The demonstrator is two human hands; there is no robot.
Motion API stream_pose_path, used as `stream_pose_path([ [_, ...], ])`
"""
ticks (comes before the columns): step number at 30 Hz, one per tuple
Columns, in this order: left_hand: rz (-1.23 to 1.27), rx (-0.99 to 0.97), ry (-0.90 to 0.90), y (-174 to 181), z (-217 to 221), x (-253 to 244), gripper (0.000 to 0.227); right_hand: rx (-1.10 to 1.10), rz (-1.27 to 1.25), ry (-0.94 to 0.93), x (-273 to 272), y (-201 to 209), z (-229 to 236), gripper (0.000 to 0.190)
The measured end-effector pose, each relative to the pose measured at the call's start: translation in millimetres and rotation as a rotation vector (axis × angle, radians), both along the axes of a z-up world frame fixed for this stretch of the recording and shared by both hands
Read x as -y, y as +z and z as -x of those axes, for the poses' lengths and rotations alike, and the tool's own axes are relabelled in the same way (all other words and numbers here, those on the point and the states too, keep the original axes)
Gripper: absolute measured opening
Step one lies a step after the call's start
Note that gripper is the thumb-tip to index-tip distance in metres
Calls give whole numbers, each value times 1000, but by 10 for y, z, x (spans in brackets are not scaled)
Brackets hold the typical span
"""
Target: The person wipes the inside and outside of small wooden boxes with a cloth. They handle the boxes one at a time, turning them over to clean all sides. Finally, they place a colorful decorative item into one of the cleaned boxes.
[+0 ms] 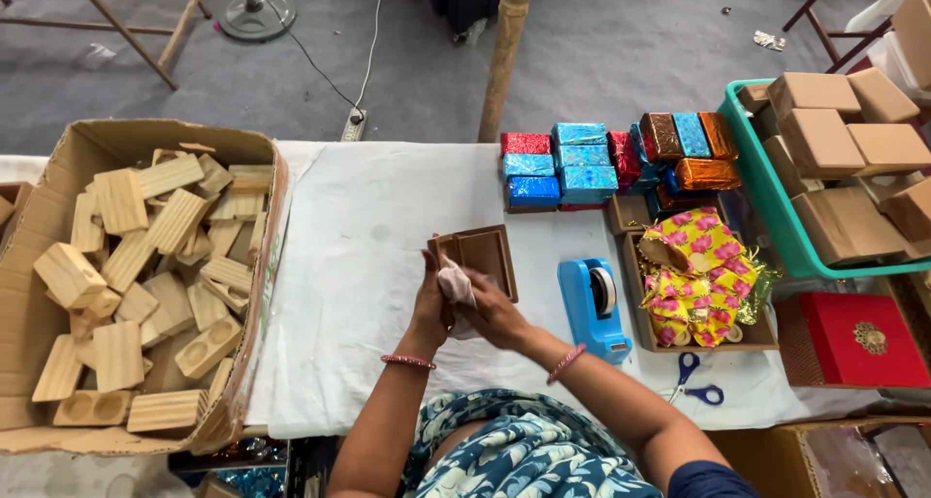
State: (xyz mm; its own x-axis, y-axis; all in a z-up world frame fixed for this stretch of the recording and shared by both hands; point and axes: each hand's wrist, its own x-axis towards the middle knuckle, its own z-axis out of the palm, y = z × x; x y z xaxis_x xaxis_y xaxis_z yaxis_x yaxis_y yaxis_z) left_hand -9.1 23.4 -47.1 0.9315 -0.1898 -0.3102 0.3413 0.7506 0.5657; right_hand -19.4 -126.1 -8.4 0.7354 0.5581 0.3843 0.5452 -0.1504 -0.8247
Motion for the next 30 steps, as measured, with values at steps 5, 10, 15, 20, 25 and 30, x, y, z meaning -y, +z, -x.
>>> stream_pose_path([
  [5, -313, 86, 77, 233, 25, 213, 83, 367, 325, -436, -46, 55, -309, 38],
  [10, -368, 282, 271, -33, -43, 170, 79, 261, 180, -351, -49, -250, -344, 25],
  [15, -328, 213, 357, 53, 29, 16, 83, -5, 199, 93, 155, 225, -469, 25],
  [20, -355, 271, 315, 164, 93, 54, 83, 174, 341, -303, 130, 224, -533, 20],
  [25, -449, 328, 295, 439, 42, 57, 82, 815, 651, -220, 87, 140, -541, 44],
  [30, -776, 373, 379, 302, -75, 102, 78, 834, 647, -353, -67, 72, -417, 56],
])
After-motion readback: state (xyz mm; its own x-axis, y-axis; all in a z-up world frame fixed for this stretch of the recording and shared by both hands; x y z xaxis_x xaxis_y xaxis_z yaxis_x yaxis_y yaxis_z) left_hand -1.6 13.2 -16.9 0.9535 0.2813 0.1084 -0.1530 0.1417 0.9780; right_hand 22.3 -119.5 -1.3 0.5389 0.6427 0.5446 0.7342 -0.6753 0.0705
